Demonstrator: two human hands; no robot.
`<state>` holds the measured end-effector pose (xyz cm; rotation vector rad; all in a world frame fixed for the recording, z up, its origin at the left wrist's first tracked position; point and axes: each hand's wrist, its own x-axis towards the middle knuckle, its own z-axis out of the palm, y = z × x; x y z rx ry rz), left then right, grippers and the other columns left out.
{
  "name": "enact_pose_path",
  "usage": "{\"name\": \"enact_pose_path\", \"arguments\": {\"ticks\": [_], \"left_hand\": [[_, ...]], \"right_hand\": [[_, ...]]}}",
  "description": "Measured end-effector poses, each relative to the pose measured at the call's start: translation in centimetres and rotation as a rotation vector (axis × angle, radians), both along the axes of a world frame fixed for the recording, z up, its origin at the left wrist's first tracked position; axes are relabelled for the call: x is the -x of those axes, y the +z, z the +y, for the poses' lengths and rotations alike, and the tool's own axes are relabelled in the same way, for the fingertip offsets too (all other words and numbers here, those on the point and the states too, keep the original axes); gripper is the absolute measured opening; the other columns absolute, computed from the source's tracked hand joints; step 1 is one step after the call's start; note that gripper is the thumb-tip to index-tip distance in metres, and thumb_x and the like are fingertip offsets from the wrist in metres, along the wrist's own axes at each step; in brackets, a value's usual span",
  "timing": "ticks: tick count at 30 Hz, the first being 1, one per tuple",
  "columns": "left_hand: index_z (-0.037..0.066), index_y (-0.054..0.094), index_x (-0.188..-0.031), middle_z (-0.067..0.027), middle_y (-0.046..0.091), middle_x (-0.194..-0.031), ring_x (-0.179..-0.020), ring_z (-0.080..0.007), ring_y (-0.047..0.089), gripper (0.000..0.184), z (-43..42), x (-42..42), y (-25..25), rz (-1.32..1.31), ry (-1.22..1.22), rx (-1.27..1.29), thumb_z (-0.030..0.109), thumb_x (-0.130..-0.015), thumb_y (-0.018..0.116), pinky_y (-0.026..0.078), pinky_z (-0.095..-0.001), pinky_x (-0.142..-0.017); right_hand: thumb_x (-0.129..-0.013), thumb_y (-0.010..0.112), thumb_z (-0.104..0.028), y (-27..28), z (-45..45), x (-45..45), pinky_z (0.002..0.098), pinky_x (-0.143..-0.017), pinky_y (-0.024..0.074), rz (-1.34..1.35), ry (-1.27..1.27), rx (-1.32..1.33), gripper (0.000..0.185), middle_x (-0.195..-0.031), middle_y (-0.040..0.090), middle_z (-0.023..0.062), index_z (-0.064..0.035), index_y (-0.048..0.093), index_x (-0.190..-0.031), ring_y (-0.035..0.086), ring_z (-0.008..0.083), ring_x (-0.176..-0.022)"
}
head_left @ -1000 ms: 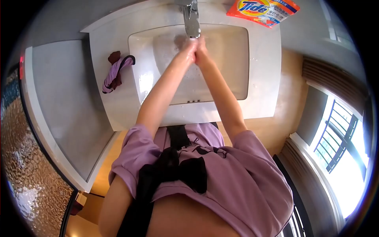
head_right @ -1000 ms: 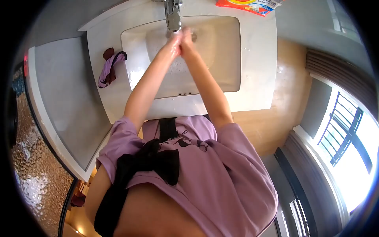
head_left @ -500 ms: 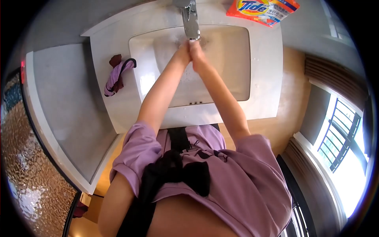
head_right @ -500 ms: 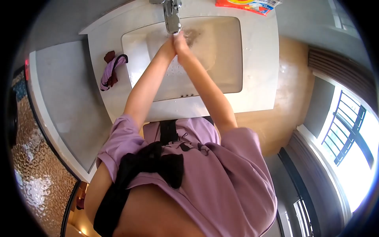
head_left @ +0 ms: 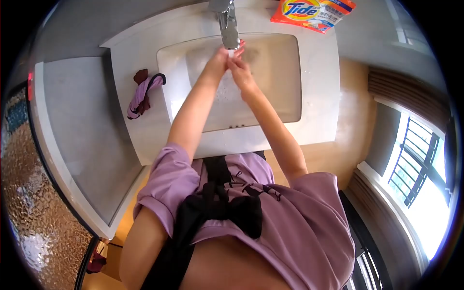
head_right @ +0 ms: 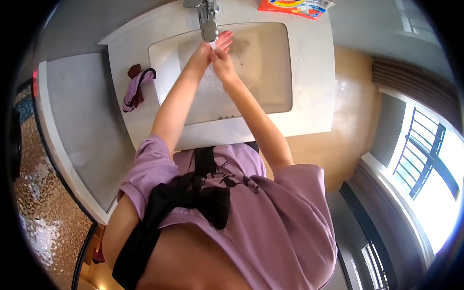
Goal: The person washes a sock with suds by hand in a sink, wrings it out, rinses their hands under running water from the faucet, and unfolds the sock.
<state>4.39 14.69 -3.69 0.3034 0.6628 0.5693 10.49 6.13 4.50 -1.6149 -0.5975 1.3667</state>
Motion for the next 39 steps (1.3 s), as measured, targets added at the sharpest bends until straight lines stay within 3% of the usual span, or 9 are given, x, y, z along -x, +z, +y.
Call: {"name": "enact_pose_path", "arguments": {"ticks": [2,5,12,15,21,26,27,31,39], "left_hand": [[0.008,0.052,-0.106,-0.0057,0.053,-0.11,-0.103,-0.0132,0.049,0.032,0.1,0.2,1.7,0.044,-0.152,-0.122,0.03,-0.083,0.049,0.038,-0.026,-0.078],[0.01,0.055,-0.101,-0.0036,0.057,-0.102,-0.099,-0.0119,0.051,0.029,-0.3,1.5,3.8,0.322,-0.249,-0.085,0.031,-0.082,0.05,0.038,-0.0251,-0.077],[0.005,0.048,-0.11,-0.0073,0.047,-0.117,-0.111,-0.0199,0.043,0.044,-3.8,5.3,6.4,-0.036,-0.278,-0.004,0.04,-0.085,0.039,0.034,-0.0334,-0.091],[0.006,0.04,-0.12,-0.0073,0.038,-0.126,-0.117,-0.0194,0.036,0.051,-4.8,6.3,6.9,-0.194,-0.236,0.025,0.043,-0.086,0.034,0.03,-0.0348,-0.094],[0.007,0.035,-0.124,-0.0073,0.036,-0.129,-0.118,-0.0188,0.033,0.052,-6.2,8.4,5.6,-0.042,-0.233,0.004,0.042,-0.085,0.033,0.027,-0.0363,-0.096],[0.012,0.036,-0.124,-0.0065,0.037,-0.128,-0.118,-0.0182,0.033,0.049,-6.9,10.2,6.7,-0.166,-0.164,0.021,0.04,-0.084,0.038,0.028,-0.0351,-0.094],[0.014,0.037,-0.123,-0.0061,0.039,-0.125,-0.117,-0.018,0.034,0.047,-7.2,10.3,6.1,0.202,-0.25,-0.093,0.037,-0.083,0.04,0.029,-0.0339,-0.093],[0.017,0.043,-0.119,-0.0034,0.046,-0.116,-0.112,-0.0143,0.036,0.041,-8.9,10.8,4.2,0.844,-0.38,-0.491,0.031,-0.081,0.045,0.028,-0.0305,-0.09],[0.011,0.057,-0.101,-0.0019,0.054,-0.099,-0.092,-0.0113,0.046,0.029,-10.4,14.7,3.6,0.789,-0.168,-0.438,0.028,-0.081,0.046,0.033,-0.024,-0.082]], "right_hand": [[-0.073,0.06,-0.008,-1.1,-0.4,-1.3,0.0211,-0.059,0.0418,-0.1,-0.204,-0.145,0.013,-0.069,0.062,0.0053,0.0031,0.063,-0.078,0.052,0.007,-0.063],[-0.073,0.063,-0.014,1.4,1.0,-4.2,0.0232,-0.056,0.0423,-0.417,-0.235,-0.328,0.017,-0.06,0.061,0.006,0.0022,0.064,-0.072,0.054,0.0087,-0.057],[-0.077,0.056,-0.013,11.9,7.1,-4.5,0.0272,-0.073,0.0406,-0.866,-0.003,-1.057,0.016,-0.085,0.062,0.0055,-0.0085,0.063,-0.091,0.053,0.0194,-0.085],[-0.086,0.037,-0.036,12.4,7.0,-4.1,0.0422,-0.084,0.032,-1.197,0.386,-0.888,0.036,-0.102,0.056,0.0074,-0.0097,0.057,-0.1,0.043,0.0285,-0.096],[-0.076,0.056,-0.01,11.8,4.8,-3.5,0.0307,-0.08,0.0371,-1.354,0.247,-0.921,0.019,-0.092,0.059,0.006,-0.012,0.063,-0.094,0.047,0.025,-0.093],[-0.073,0.054,-0.013,4.6,1.4,-7.5,0.0277,-0.072,0.0418,0.015,-0.124,-0.523,0.017,-0.084,0.06,0.0079,-0.0105,0.064,-0.087,0.056,0.0148,-0.081],[-0.073,0.054,-0.015,2.1,0.2,-7.8,0.0271,-0.071,0.0424,0.283,-0.106,-0.339,0.018,-0.082,0.061,0.0077,-0.011,0.064,-0.087,0.056,0.0144,-0.081],[-0.073,0.049,-0.021,-5.1,-2.5,-4.5,0.0349,-0.069,0.0461,-1.073,0.473,0.12,0.028,-0.085,0.061,0.0116,-0.0125,0.058,-0.098,0.059,0.0241,-0.081],[-0.068,0.045,-0.016,-10.1,2.2,-1.7,0.0389,-0.068,0.0446,-1.02,0.805,0.157,0.036,-0.078,0.062,0.01,-0.018,0.056,-0.103,0.059,0.025,-0.071]]}}
